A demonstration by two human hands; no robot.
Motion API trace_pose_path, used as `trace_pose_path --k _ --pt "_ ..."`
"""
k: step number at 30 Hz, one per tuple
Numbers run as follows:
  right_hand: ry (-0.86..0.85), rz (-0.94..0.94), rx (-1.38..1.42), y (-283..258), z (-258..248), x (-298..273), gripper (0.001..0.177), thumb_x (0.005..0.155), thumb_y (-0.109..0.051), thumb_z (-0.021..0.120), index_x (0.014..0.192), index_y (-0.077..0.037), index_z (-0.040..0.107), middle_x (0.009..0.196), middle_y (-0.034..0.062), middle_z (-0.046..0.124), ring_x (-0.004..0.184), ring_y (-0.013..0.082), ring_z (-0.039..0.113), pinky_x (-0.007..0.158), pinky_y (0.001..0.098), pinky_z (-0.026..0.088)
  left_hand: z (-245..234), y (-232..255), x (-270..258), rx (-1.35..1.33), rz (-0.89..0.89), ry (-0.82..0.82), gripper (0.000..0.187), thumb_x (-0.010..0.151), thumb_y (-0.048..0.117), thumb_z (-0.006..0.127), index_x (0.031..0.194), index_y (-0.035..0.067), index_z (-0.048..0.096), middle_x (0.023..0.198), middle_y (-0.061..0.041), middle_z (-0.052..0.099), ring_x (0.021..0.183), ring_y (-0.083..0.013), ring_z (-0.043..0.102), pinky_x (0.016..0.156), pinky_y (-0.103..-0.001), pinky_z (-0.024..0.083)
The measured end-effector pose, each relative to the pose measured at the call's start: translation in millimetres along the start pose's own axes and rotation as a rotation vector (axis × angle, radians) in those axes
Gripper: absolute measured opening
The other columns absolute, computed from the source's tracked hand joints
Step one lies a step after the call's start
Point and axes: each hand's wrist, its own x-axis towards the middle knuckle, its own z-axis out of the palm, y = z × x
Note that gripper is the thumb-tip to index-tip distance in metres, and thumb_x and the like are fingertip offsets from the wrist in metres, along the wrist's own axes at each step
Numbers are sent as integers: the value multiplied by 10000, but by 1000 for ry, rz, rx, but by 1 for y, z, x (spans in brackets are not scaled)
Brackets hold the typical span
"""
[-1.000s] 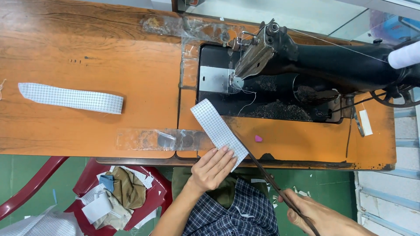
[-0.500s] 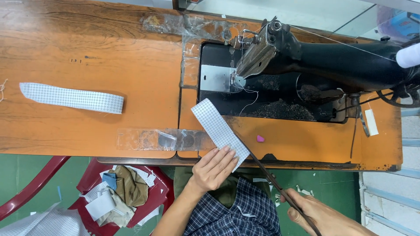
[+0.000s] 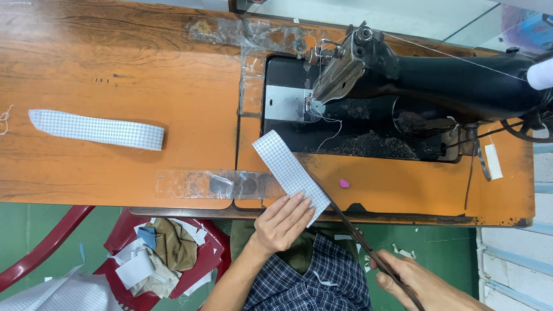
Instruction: The person uses shears to cut a long white patterned fabric strip into shorter pieces on a wooden table next to a sewing machine. They repeatedly trim edges, fold the fabric, and place cut pieces aside.
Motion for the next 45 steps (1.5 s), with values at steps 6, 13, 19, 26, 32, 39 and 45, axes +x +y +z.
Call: trace_pose_path --k 6,13,19,26,32,39,45 --pt "12 37 68 -3 1 0 499 949 -616 429 1213 -277 684 963 -50 646 812 113 566 776 284 433 2 0 -4 -8 9 -3 165 985 69 761 1150 61 773 1193 -124 762 1143 -247 744 1011 -355 582" --pt "87 -201 95 58 12 25 387 1003 -495 471 1203 -230 670 785 -41 591 600 124 439 605 312 398 1 2 -3 -10 17 0 176 980 50 759 1155 53 772 1191 -136 762 1147 -254 742 1022 -369 581" --pt "141 -172 255 95 29 23 539 968 -543 413 1313 -209 656 806 -23 551 644 127 452 630 302 386 -4 14 10 -52 -12 17 151 1015 57 649 1105 28 767 1159 -157 765 1126 -288 746 1010 -404 581" --pt "723 -264 571 203 105 39 607 832 -613 525 1215 -185 722 699 -29 624 545 125 536 554 297 421 -77 81 112 -160 -291 -32 142 925 102 680 995 -7 740 1034 -145 782 951 -257 806 835 -393 636" --pt "1085 -45 643 255 23 10 494 921 -309 657 1350 -68 608 644 104 728 509 239 706 494 342 571 -65 116 174 -389 -562 -163 106 832 148 729 813 61 788 798 -86 808 700 -167 807 678 -266 650" --pt "1024 252 235 250 -133 -16 545 933 -555 689 1173 -67 659 704 69 687 540 204 619 494 325 521 64 131 164 -1129 -1030 -538 186 943 154 712 942 -4 810 832 -98 808 745 -150 753 596 -249 603" --pt "1163 100 204 257 -168 18 656 854 -400 807 1441 -181 611 1382 115 632 1196 309 630 880 508 568 87 146 144 -1464 -1118 -437 181 983 153 684 914 1 753 909 -141 801 834 -218 779 731 -303 646"
